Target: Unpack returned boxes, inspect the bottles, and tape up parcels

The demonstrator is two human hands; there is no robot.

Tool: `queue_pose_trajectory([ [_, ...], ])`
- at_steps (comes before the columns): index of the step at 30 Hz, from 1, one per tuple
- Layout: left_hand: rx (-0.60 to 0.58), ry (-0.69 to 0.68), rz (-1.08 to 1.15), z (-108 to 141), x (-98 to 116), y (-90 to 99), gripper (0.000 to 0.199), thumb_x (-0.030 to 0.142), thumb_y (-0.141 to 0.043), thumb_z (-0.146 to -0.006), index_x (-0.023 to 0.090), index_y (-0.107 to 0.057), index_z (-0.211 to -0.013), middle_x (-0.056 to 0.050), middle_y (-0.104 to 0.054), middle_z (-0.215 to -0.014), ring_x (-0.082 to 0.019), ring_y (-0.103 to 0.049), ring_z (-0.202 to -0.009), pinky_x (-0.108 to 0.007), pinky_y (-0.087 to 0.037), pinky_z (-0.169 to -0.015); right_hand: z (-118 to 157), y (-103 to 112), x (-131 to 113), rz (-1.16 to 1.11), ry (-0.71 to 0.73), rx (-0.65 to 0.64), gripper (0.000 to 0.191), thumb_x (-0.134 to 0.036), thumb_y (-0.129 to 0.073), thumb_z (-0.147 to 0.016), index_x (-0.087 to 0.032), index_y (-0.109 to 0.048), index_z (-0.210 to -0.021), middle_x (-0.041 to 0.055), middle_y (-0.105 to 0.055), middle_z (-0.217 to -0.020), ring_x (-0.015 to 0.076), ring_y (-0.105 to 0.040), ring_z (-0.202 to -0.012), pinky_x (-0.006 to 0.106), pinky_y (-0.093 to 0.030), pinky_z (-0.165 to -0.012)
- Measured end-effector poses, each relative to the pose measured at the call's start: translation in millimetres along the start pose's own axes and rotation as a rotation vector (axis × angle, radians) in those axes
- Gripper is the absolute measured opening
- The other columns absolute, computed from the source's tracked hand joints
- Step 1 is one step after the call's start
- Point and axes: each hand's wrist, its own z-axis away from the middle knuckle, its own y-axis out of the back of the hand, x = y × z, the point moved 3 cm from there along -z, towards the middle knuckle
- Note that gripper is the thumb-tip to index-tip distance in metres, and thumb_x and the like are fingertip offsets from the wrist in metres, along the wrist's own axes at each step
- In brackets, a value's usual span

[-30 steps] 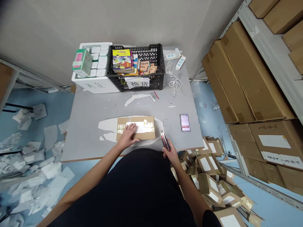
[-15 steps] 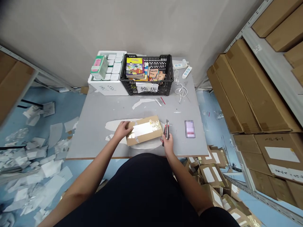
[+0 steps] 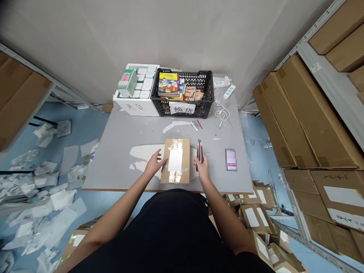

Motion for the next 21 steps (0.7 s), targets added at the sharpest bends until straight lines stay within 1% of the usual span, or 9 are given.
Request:
queue_pose_trajectory([
  [3, -0.033, -0.109, 0.099, -42.4, 16.9, 3.0, 0.081, 0.054, -0.062, -0.081, 0.024, -0.031, -0.150, -0.014, -0.041, -0.148, -0.029, -0.051, -0.126, -0.034, -0.049, -0.090, 38.3, 14.0, 29.9, -0.088, -0.181, 0.036, 0.048, -0.047, -0.079, -0.067, -0.023, -0.058, -0.103, 0.0029, -0.069, -0.095, 0.0201, -0.067, -0.087, 0.031, -0.056, -0.066],
  [6, -0.122, -0.210, 0.152, -75.6, 35.6, -0.4, 0.077, 0.048, -0.069, -0.077, 0.023, -0.040, -0.144, -0.011, -0.043, -0.148, -0.028, -0.046, -0.132, -0.035, -0.042, -0.102, 63.9, 10.6, 51.1, -0.188, -0.354, -0.049, 0.054, -0.046, -0.081, -0.064, -0.025, -0.056, -0.107, 0.0056, -0.070, -0.104, 0.0228, -0.068, -0.091, 0.031, -0.057, -0.061],
  [8, -0.153, -0.208, 0.146, -87.1, 43.4, -1.5, 0.074, 0.045, -0.072, -0.074, 0.022, -0.046, -0.139, -0.010, -0.050, -0.142, -0.027, -0.052, -0.125, -0.035, -0.042, -0.102, 69.1, 4.9, 54.3, -0.213, -0.358, -0.078, 0.056, -0.048, -0.080, -0.065, -0.026, -0.055, -0.110, 0.0067, -0.069, -0.108, 0.0231, -0.069, -0.091, 0.030, -0.056, -0.059],
  [10, -0.127, -0.164, 0.099, -88.7, 44.9, 1.7, 0.068, 0.045, -0.072, -0.074, 0.021, -0.049, -0.133, -0.010, -0.056, -0.133, -0.025, -0.058, -0.114, -0.036, -0.046, -0.097, 65.9, 2.5, 51.4, -0.173, -0.284, -0.046, 0.053, -0.050, -0.077, -0.068, -0.026, -0.055, -0.110, 0.0057, -0.069, -0.107, 0.0213, -0.069, -0.087, 0.029, -0.056, -0.058],
  [13, 0.014, -0.097, -0.026, -71.1, 35.1, 14.0, 0.060, 0.049, -0.070, -0.075, 0.020, -0.052, -0.125, -0.010, -0.059, -0.125, -0.026, -0.059, -0.110, -0.037, -0.048, -0.091, 50.0, 7.7, 41.4, -0.084, -0.107, 0.046, 0.046, -0.050, -0.074, -0.070, -0.025, -0.057, -0.105, 0.0025, -0.069, -0.101, 0.0173, -0.068, -0.083, 0.028, -0.055, -0.063],
  [15, 0.104, -0.044, -0.121, -45.9, 21.6, 21.5, 0.059, 0.053, -0.067, -0.076, 0.020, -0.053, -0.123, -0.012, -0.059, -0.122, -0.027, -0.058, -0.110, -0.037, -0.048, -0.089, 32.6, 14.7, 32.0, -0.059, -0.003, 0.107, 0.043, -0.049, -0.073, -0.071, -0.024, -0.059, -0.103, 0.0019, -0.069, -0.098, 0.0160, -0.066, -0.082, 0.027, -0.055, -0.066],
  [16, 0.122, -0.016, -0.162, -30.3, 13.8, 23.2, 0.060, 0.054, -0.066, -0.077, 0.021, -0.052, -0.124, -0.013, -0.058, -0.122, -0.028, -0.059, -0.109, -0.037, -0.049, -0.087, 21.9, 17.8, 26.5, -0.053, 0.032, 0.124, 0.043, -0.048, -0.073, -0.071, -0.023, -0.059, -0.103, 0.0022, -0.069, -0.097, 0.0157, -0.066, -0.081, 0.027, -0.054, -0.067],
  [18, 0.090, -0.020, -0.223, 3.2, -0.1, 21.3, 0.070, 0.056, -0.064, -0.078, 0.021, -0.044, -0.134, -0.015, -0.057, -0.125, -0.030, -0.059, -0.110, -0.037, -0.049, -0.085, -1.9, 21.2, 13.4, -0.042, 0.084, 0.124, 0.042, -0.047, -0.073, -0.071, -0.023, -0.059, -0.102, 0.0030, -0.069, -0.098, 0.0155, -0.065, -0.082, 0.027, -0.053, -0.068],
  [21, -0.005, -0.045, -0.275, 45.1, -12.9, 11.4, 0.092, 0.060, -0.063, -0.078, 0.021, -0.021, -0.150, -0.017, -0.054, -0.132, -0.032, -0.058, -0.115, -0.038, -0.051, -0.083, -34.9, 19.3, -6.1, -0.081, 0.102, 0.022, 0.041, -0.046, -0.074, -0.069, -0.023, -0.057, -0.099, 0.0029, -0.069, -0.100, 0.0157, -0.065, -0.085, 0.029, -0.054, -0.074],
])
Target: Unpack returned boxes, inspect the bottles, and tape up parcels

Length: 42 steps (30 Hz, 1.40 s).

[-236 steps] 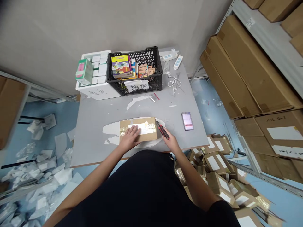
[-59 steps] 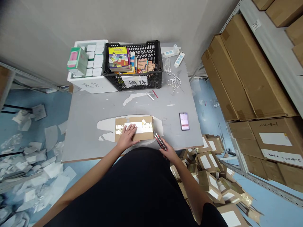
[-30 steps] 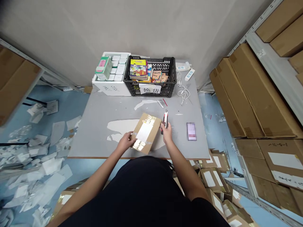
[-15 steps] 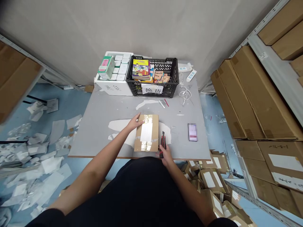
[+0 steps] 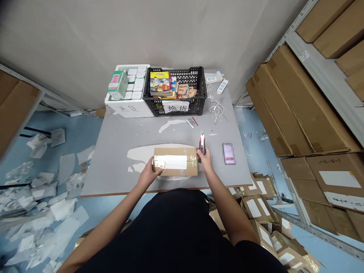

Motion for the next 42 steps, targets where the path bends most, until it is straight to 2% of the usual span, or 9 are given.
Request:
queue_pose_trajectory([
  [2, 0.035, -0.045, -0.063, 13.9, 3.4, -4.5, 0.096, 0.059, -0.062, -0.080, 0.021, -0.013, -0.153, -0.020, -0.046, -0.141, -0.034, -0.052, -0.125, -0.042, -0.050, -0.088, -13.5, -1.5, -5.9, -0.024, -0.025, -0.066, 0.043, -0.045, -0.076, -0.067, -0.023, -0.057, -0.099, 0.0017, -0.068, -0.094, 0.0159, -0.066, -0.084, 0.030, -0.054, -0.075],
  [5, 0.102, -0.254, -0.208, 14.9, 21.8, -8.7, 0.094, 0.054, -0.066, -0.080, 0.019, -0.018, -0.153, -0.022, -0.028, -0.154, -0.038, -0.030, -0.142, -0.051, -0.037, -0.107, -13.8, 8.8, -4.9, 0.046, -0.041, -0.065, 0.046, -0.043, -0.076, -0.065, -0.021, -0.057, -0.101, -0.0026, -0.065, -0.080, 0.0136, -0.063, -0.067, 0.028, -0.054, -0.064],
  [8, 0.018, -0.488, -0.334, 8.8, 41.5, -18.3, 0.088, 0.051, -0.068, -0.079, 0.019, -0.028, -0.150, -0.020, -0.027, -0.156, -0.039, -0.020, -0.146, -0.058, -0.018, -0.116, 4.7, 31.3, 5.2, 0.169, -0.060, -0.041, 0.054, -0.042, -0.074, -0.066, -0.020, -0.058, -0.113, -0.0057, -0.061, -0.070, 0.0104, -0.054, -0.049, 0.024, -0.047, -0.046],
  [12, -0.073, -0.644, -0.423, 8.4, 53.5, -31.4, 0.084, 0.051, -0.068, -0.080, 0.024, -0.030, -0.150, -0.015, -0.029, -0.157, -0.035, -0.018, -0.147, -0.058, -0.009, -0.118, 38.3, 60.4, 17.2, 0.272, -0.108, -0.064, 0.077, -0.035, -0.072, -0.067, -0.023, -0.048, -0.139, -0.0021, -0.068, -0.077, 0.0092, -0.049, -0.043, 0.022, -0.042, -0.038],
  [16, -0.052, -0.670, -0.440, 9.7, 54.9, -36.6, 0.081, 0.049, -0.065, -0.082, 0.023, -0.030, -0.151, -0.015, -0.027, -0.158, -0.034, -0.016, -0.148, -0.058, -0.007, -0.119, 63.8, 71.9, 17.2, 0.343, -0.142, -0.129, 0.077, -0.031, -0.071, -0.068, -0.030, -0.049, -0.142, -0.0041, -0.069, -0.074, 0.0086, -0.047, -0.040, 0.021, -0.040, -0.034],
  [20, -0.056, -0.676, -0.432, 7.9, 54.9, -38.0, 0.079, 0.050, -0.062, -0.084, 0.023, -0.030, -0.151, -0.016, -0.027, -0.158, -0.034, -0.015, -0.148, -0.057, -0.008, -0.119, 75.1, 74.4, 9.7, 0.344, -0.165, -0.134, 0.069, -0.029, -0.071, -0.068, -0.034, -0.056, -0.136, -0.0067, -0.067, -0.067, 0.0089, -0.047, -0.040, 0.021, -0.042, -0.036],
  [24, -0.055, -0.678, -0.440, 7.1, 55.3, -38.7, 0.079, 0.052, -0.058, -0.086, 0.021, -0.028, -0.152, -0.016, -0.027, -0.158, -0.034, -0.015, -0.148, -0.057, -0.008, -0.119, 75.6, 76.8, -0.5, 0.341, -0.103, -0.113, 0.060, -0.026, -0.072, -0.065, -0.031, -0.066, -0.125, -0.0031, -0.072, -0.079, 0.0120, -0.055, -0.051, 0.025, -0.050, -0.049],
  [28, -0.046, -0.695, -0.410, 8.0, 55.7, -39.0, 0.082, 0.052, -0.059, -0.085, 0.018, -0.027, -0.152, -0.018, -0.028, -0.157, -0.034, -0.016, -0.148, -0.056, -0.008, -0.120, 73.9, 78.5, -7.9, 0.397, -0.030, -0.137, 0.057, -0.026, -0.071, -0.065, -0.030, -0.068, -0.121, -0.0001, -0.074, -0.087, 0.0169, -0.062, -0.063, 0.028, -0.054, -0.057],
  [42, -0.051, -0.689, -0.400, 7.4, 54.5, -39.5, 0.080, 0.053, -0.058, -0.086, 0.018, -0.027, -0.151, -0.017, -0.028, -0.157, -0.033, -0.015, -0.148, -0.056, -0.006, -0.120, 72.9, 77.4, -8.9, 0.360, -0.043, -0.104, 0.056, -0.026, -0.071, -0.065, -0.028, -0.069, -0.121, 0.0013, -0.074, -0.091, 0.0208, -0.066, -0.072, 0.032, -0.057, -0.063],
])
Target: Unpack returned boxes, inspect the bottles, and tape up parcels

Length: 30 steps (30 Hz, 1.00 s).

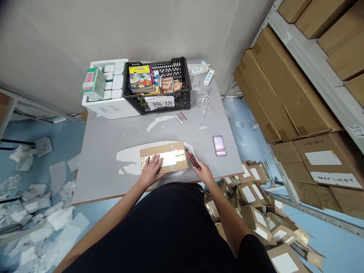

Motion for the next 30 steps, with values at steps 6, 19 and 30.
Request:
queue_pose_trajectory([
  [6, -0.014, 0.013, 0.007, -1.1, 1.1, 1.8, 0.079, 0.052, -0.059, -0.086, 0.019, -0.029, -0.151, -0.017, -0.029, -0.157, -0.034, -0.016, -0.148, -0.057, -0.006, -0.120, 1.4, -0.9, -0.1, 0.096, 0.065, -0.034, 0.058, -0.023, -0.069, -0.069, -0.034, -0.065, -0.126, -0.0013, -0.071, -0.115, 0.0253, -0.066, -0.101, 0.038, -0.054, -0.087],
  [19, -0.006, -0.007, -0.093, -2.3, 1.5, -0.4, 0.080, 0.056, -0.055, -0.087, 0.017, -0.029, -0.151, -0.019, -0.029, -0.156, -0.036, -0.017, -0.147, -0.058, -0.009, -0.119, -0.5, -0.2, -10.7, 0.617, 0.198, -0.133, 0.065, -0.020, -0.056, -0.084, -0.033, -0.043, -0.146, 0.0057, -0.071, -0.113, 0.0260, -0.066, -0.099, 0.035, -0.049, -0.087],
  [30, 0.027, -0.017, -0.137, -1.7, 1.4, -3.4, 0.081, 0.059, -0.050, -0.089, 0.013, -0.028, -0.151, -0.019, -0.031, -0.155, -0.037, -0.021, -0.146, -0.057, -0.011, -0.119, 10.3, -2.4, -20.1, 0.892, 0.157, -0.257, 0.068, -0.019, -0.050, -0.089, -0.026, -0.028, -0.153, 0.0096, -0.068, -0.120, 0.0249, -0.066, -0.101, 0.031, -0.048, -0.087],
])
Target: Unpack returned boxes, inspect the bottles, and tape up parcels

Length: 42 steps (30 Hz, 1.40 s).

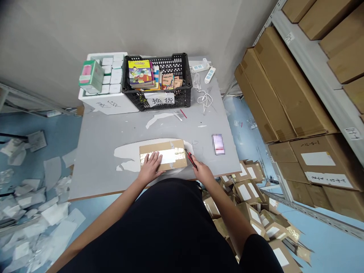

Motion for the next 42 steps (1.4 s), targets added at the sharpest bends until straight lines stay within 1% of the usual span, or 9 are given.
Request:
queue_pose_trajectory([
  [5, 0.004, 0.006, 0.013, -0.2, -0.6, -0.3, 0.082, 0.059, -0.052, -0.087, 0.013, -0.028, -0.151, -0.019, -0.032, -0.155, -0.036, -0.022, -0.146, -0.057, -0.012, -0.119, 2.0, 6.1, 3.8, -0.050, -0.033, -0.051, 0.069, -0.019, -0.054, -0.088, -0.027, -0.032, -0.152, 0.0078, -0.068, -0.123, 0.0249, -0.066, -0.105, 0.030, -0.048, -0.087],
  [11, 0.006, 0.010, 0.020, 1.0, -0.3, 0.3, 0.080, 0.058, -0.052, -0.087, 0.014, -0.029, -0.151, -0.019, -0.030, -0.156, -0.036, -0.021, -0.146, -0.056, -0.012, -0.120, -0.1, 13.3, 5.5, -0.096, 0.008, -0.087, 0.071, -0.017, -0.056, -0.085, -0.028, -0.034, -0.151, 0.0070, -0.064, -0.130, 0.0257, -0.063, -0.114, 0.032, -0.047, -0.094],
  [21, 0.001, -0.002, 0.021, 2.0, -0.9, -2.0, 0.081, 0.057, -0.054, -0.086, 0.014, -0.029, -0.151, -0.018, -0.032, -0.155, -0.035, -0.022, -0.146, -0.057, -0.011, -0.120, 8.2, 8.9, 19.0, -0.303, 0.035, -0.083, 0.073, -0.015, -0.057, -0.081, -0.030, -0.037, -0.150, 0.0012, -0.057, -0.140, 0.0246, -0.057, -0.124, 0.034, -0.046, -0.102],
  [24, 0.006, -0.001, 0.033, 1.6, -2.0, -2.5, 0.083, 0.058, -0.054, -0.086, 0.013, -0.029, -0.151, -0.018, -0.033, -0.154, -0.035, -0.023, -0.146, -0.057, -0.011, -0.120, 6.2, 7.4, 28.2, -0.359, 0.004, -0.099, 0.071, -0.018, -0.058, -0.082, -0.029, -0.038, -0.149, 0.0025, -0.064, -0.130, 0.0237, -0.064, -0.112, 0.035, -0.050, -0.096],
  [28, 0.008, -0.007, 0.045, 1.4, -3.6, -2.5, 0.084, 0.059, -0.054, -0.086, 0.012, -0.029, -0.151, -0.019, -0.032, -0.155, -0.035, -0.022, -0.146, -0.056, -0.011, -0.120, 3.8, 1.2, 37.5, -0.473, -0.053, -0.104, 0.069, -0.025, -0.061, -0.081, -0.026, -0.041, -0.148, 0.0044, -0.070, -0.114, 0.0194, -0.068, -0.086, 0.031, -0.056, -0.077],
  [31, 0.006, -0.006, 0.051, 1.9, -4.4, -2.9, 0.085, 0.060, -0.055, -0.085, 0.012, -0.029, -0.150, -0.018, -0.031, -0.155, -0.035, -0.020, -0.147, -0.056, -0.011, -0.120, 7.6, -10.2, 36.4, -0.556, -0.116, -0.107, 0.072, -0.031, -0.061, -0.082, -0.024, -0.038, -0.150, 0.0030, -0.071, -0.092, 0.0147, -0.063, -0.066, 0.025, -0.054, -0.061],
  [34, 0.005, 0.000, 0.055, 2.2, -4.8, -3.6, 0.084, 0.060, -0.055, -0.085, 0.013, -0.030, -0.150, -0.018, -0.032, -0.155, -0.035, -0.021, -0.147, -0.056, -0.011, -0.120, 15.2, -25.3, 29.4, -0.629, -0.196, -0.120, 0.075, -0.034, -0.058, -0.084, -0.026, -0.030, -0.153, -0.0018, -0.064, -0.074, 0.0101, -0.050, -0.046, 0.022, -0.047, -0.046],
  [38, -0.003, 0.001, 0.052, 1.7, -4.2, -4.2, 0.083, 0.060, -0.054, -0.085, 0.013, -0.031, -0.150, -0.019, -0.033, -0.155, -0.035, -0.022, -0.146, -0.056, -0.010, -0.120, 23.0, -39.6, 18.6, -0.730, -0.234, -0.074, 0.076, -0.034, -0.056, -0.084, -0.029, -0.026, -0.153, -0.0038, -0.059, -0.071, 0.0089, -0.047, -0.043, 0.020, -0.043, -0.040],
  [42, -0.020, 0.007, 0.052, 1.3, -3.8, -4.1, 0.082, 0.060, -0.053, -0.086, 0.015, -0.030, -0.150, -0.018, -0.031, -0.155, -0.034, -0.021, -0.147, -0.057, -0.011, -0.120, 27.2, -45.3, 12.9, -0.785, -0.253, -0.071, 0.079, -0.035, -0.056, -0.083, -0.027, -0.022, -0.154, -0.0071, -0.052, -0.059, 0.0106, -0.047, -0.043, 0.020, -0.041, -0.037],
])
